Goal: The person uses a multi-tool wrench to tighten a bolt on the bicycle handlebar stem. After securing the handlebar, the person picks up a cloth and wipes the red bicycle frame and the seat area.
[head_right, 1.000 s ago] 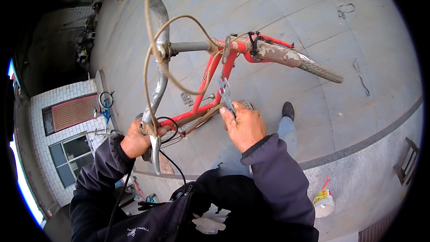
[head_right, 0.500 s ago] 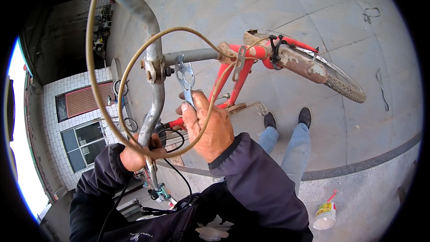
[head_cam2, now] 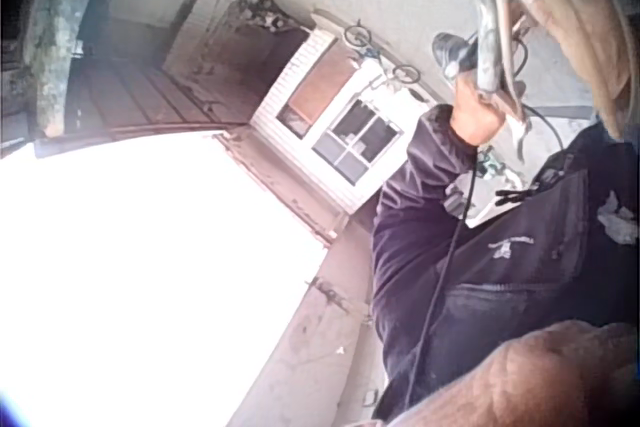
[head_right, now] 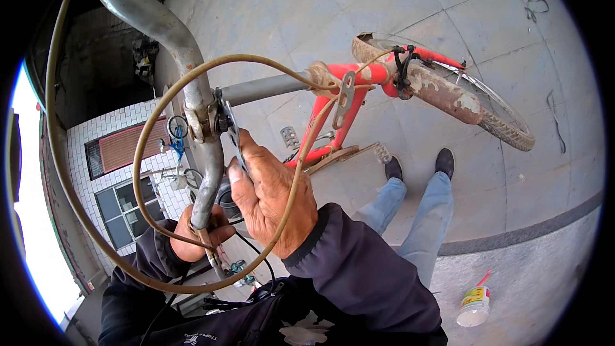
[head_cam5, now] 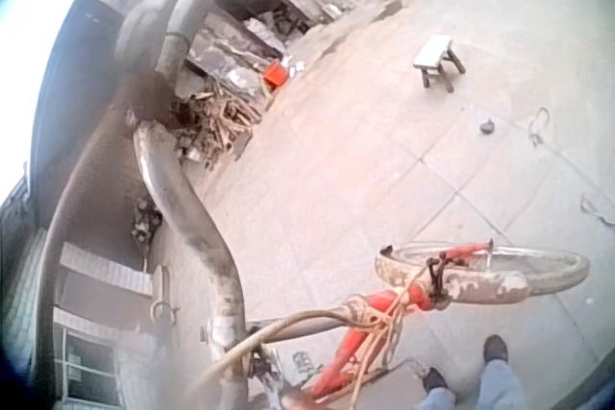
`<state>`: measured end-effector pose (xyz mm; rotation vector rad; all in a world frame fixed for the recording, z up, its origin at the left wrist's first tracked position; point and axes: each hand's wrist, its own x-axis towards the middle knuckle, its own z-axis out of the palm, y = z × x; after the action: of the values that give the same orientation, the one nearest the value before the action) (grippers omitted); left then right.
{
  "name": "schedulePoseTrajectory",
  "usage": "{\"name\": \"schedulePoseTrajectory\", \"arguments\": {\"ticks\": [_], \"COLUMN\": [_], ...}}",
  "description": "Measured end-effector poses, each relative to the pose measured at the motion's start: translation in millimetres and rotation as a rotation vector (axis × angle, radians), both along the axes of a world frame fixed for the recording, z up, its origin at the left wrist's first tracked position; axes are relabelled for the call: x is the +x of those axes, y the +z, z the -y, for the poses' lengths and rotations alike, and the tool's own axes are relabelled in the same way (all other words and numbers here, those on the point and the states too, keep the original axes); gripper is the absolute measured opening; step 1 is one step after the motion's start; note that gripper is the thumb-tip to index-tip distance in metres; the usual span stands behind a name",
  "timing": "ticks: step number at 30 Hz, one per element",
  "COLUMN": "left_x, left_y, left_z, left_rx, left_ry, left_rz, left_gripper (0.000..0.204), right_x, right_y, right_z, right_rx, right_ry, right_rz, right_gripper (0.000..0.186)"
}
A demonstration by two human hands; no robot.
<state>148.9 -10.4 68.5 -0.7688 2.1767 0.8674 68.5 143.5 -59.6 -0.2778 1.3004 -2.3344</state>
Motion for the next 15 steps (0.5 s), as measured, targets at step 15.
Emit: {"name": "schedulePoseTrajectory", "arguments": {"ticks": [15], "left_x": [13.7], "left_y": [-2.5], "left_z": [20.0], "left_rx": [0.016], "left_ry": [0.017], "left_rz": [-0.041], "left_gripper": [0.015], "right_x": [-8.3], "right_y": [19.1], "right_z": [-14.9], "right_rx": [-0.124], "right_ry": [0.180], "right_rz": [0.431], "right_gripper": [0.066]}}
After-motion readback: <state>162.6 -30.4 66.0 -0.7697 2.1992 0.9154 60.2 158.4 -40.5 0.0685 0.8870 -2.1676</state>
